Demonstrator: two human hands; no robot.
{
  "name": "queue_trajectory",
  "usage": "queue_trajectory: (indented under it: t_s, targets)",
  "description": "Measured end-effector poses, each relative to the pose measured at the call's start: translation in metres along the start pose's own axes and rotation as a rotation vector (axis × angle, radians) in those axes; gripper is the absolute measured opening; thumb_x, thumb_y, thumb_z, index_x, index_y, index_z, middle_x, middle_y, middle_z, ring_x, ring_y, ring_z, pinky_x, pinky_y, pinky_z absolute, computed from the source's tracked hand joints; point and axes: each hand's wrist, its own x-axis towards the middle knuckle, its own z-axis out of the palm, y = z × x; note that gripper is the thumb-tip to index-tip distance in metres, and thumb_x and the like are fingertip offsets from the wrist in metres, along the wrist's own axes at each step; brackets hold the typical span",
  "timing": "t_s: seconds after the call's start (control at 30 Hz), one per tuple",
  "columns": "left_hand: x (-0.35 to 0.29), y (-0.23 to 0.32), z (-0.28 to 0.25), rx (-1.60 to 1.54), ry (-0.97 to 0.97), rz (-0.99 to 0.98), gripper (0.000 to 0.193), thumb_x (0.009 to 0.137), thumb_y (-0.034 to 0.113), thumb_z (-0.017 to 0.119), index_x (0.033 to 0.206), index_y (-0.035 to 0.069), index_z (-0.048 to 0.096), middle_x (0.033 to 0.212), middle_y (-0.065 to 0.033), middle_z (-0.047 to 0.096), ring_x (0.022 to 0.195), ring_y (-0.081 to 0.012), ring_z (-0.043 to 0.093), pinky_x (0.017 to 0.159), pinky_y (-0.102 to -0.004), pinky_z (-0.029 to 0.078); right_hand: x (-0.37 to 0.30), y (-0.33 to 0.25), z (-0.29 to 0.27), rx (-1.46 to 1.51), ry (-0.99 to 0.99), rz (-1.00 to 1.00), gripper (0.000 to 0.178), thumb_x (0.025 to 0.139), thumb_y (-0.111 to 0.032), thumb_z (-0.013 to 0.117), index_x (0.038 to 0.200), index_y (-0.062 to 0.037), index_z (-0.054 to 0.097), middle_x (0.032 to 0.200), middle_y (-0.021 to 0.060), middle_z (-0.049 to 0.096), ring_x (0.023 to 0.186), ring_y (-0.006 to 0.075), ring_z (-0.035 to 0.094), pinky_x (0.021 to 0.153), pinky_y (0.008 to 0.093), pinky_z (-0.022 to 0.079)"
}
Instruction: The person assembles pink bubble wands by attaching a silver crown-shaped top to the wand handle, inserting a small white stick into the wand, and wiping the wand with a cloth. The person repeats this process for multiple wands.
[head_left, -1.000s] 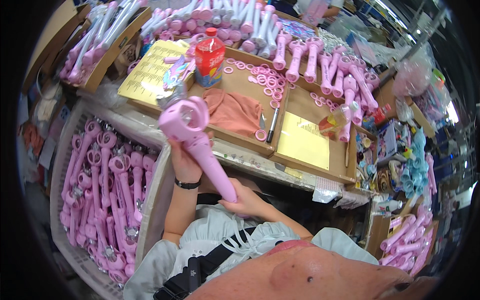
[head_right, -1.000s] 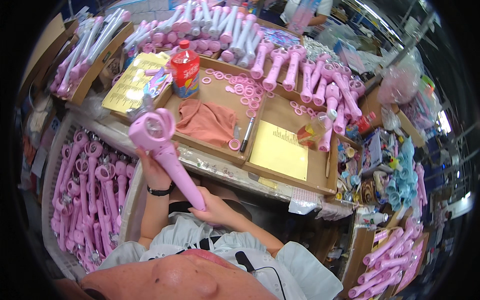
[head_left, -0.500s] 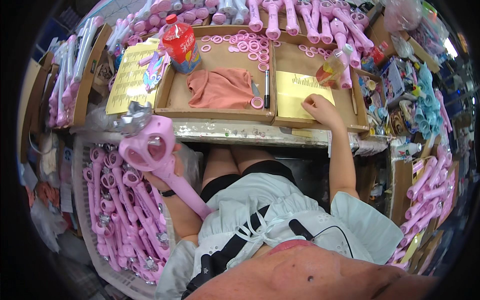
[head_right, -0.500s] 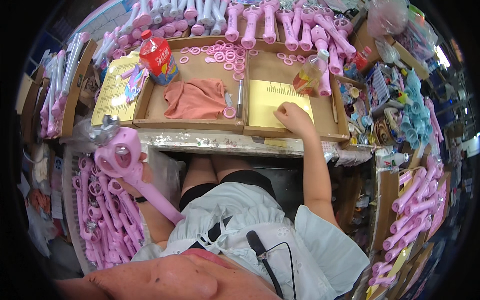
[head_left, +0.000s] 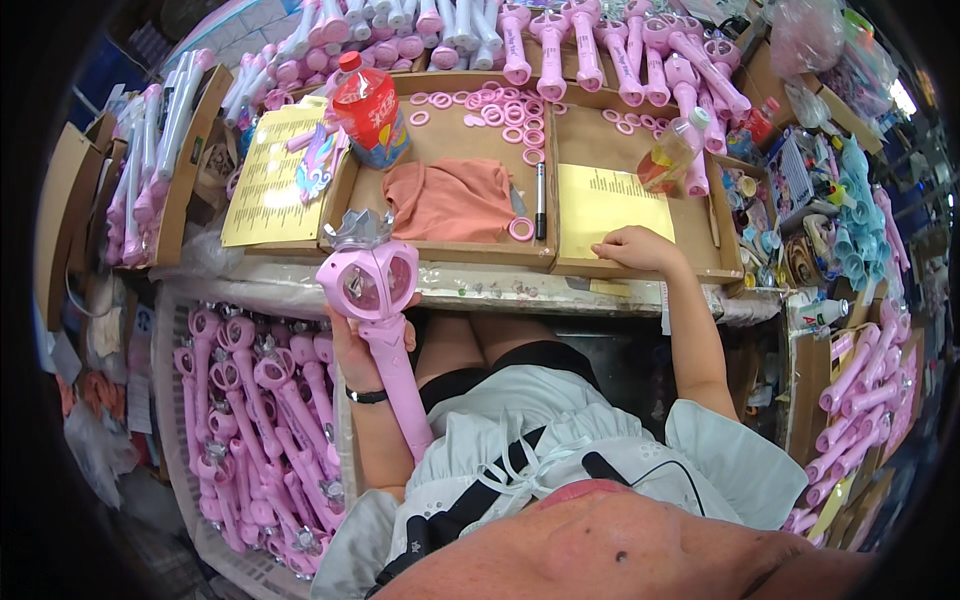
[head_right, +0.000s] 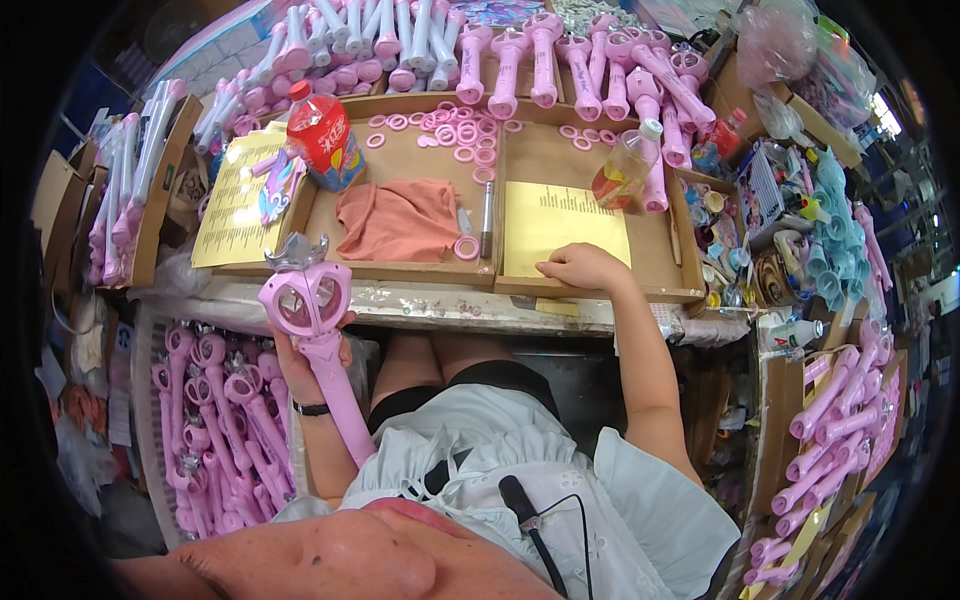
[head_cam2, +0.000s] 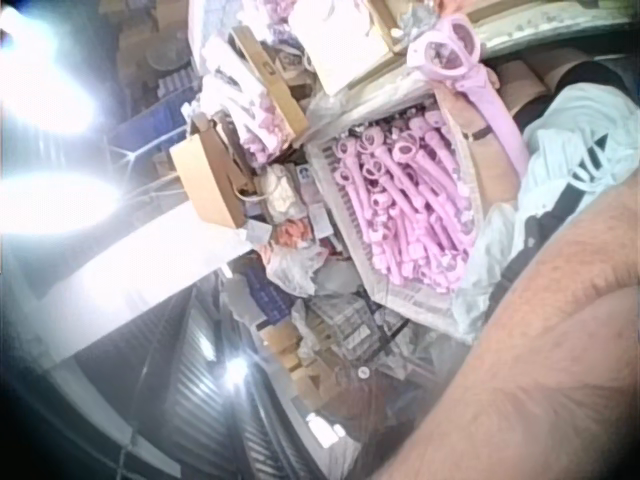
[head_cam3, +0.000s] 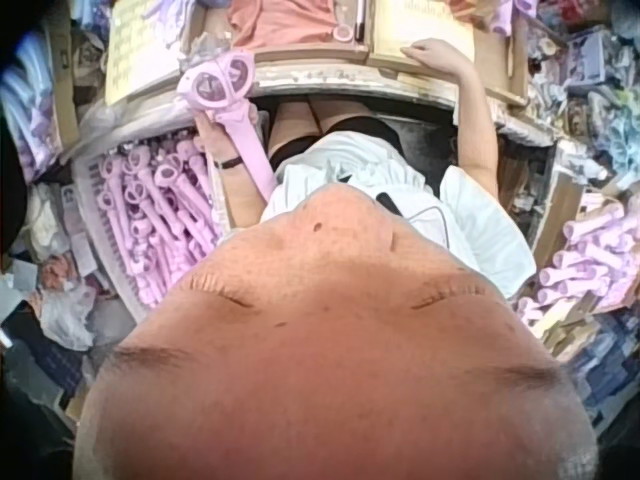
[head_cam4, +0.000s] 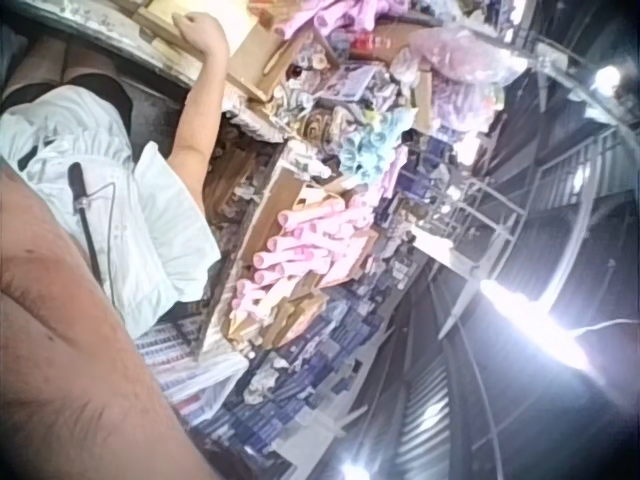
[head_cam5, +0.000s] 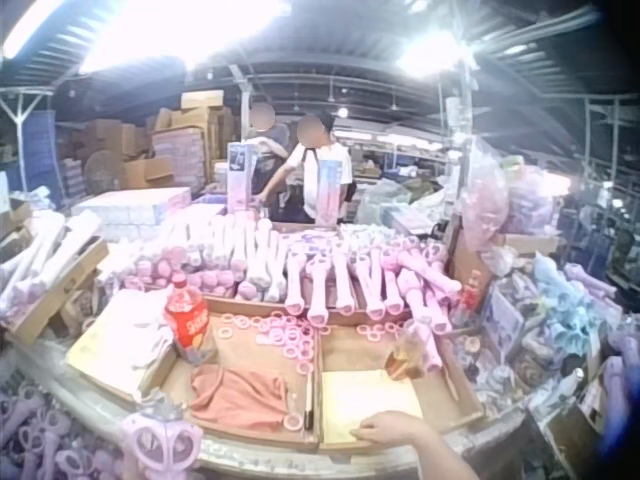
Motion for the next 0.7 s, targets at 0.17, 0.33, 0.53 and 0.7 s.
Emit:
queue_trajectory:
  t_s: [0.17,0.33,0.53,0.7]
  targets:
    - [0.002,0.001,-0.001,0.037,-0.012,0.006,0.078,0.087,0.068,0.028,0.124,0.002,0.048,0.098,-0.0266,0.062,0.050,-0.0219,0.056,0.044,-0.0287,0.045,-0.008,0.002,0.006,0.040,0.152,-0.150,0.047,0.090,-0.043,0.046,0.084,-0.0005,0.066,0.073,0.0159,0.063,0.068,0.0323,0.059,0.067,0.0366,0.046]
    - [0.009,0.001,0.007,0.047,-0.013,-0.040,0.078,0.088,0.066,0.027,0.126,0.001,0.046,0.102,-0.0259,0.062,0.054,-0.0205,0.058,0.046,-0.0283,0.046,-0.027,0.000,0.020,0.275,0.294,-0.142,0.032,0.085,-0.033,0.060,0.088,-0.0020,0.067,0.073,0.0103,0.064,0.065,0.0208,0.059,0.065,0.0313,0.047]
    - [0.020,-0.012,0.017,-0.050,-0.121,-0.086,0.074,0.090,0.064,0.028,0.133,0.005,0.039,0.108,-0.0279,0.059,0.057,-0.0197,0.060,0.048,-0.0265,0.049,-0.046,-0.031,0.020,0.255,0.633,-0.391,0.014,0.079,-0.007,0.066,0.091,-0.0009,0.065,0.086,0.0094,0.063,0.076,0.0161,0.060,0.066,0.0276,0.048]
    - [0.022,-0.021,0.025,-0.163,-0.191,-0.207,0.063,0.092,0.059,0.032,0.128,0.008,0.044,0.100,-0.0217,0.063,0.060,-0.0207,0.063,0.049,-0.0281,0.052,-0.066,-0.097,0.044,0.349,0.830,-0.693,0.016,0.073,0.003,0.067,0.089,0.0003,0.064,0.082,0.0120,0.064,0.074,0.0222,0.061,0.065,0.0279,0.048]
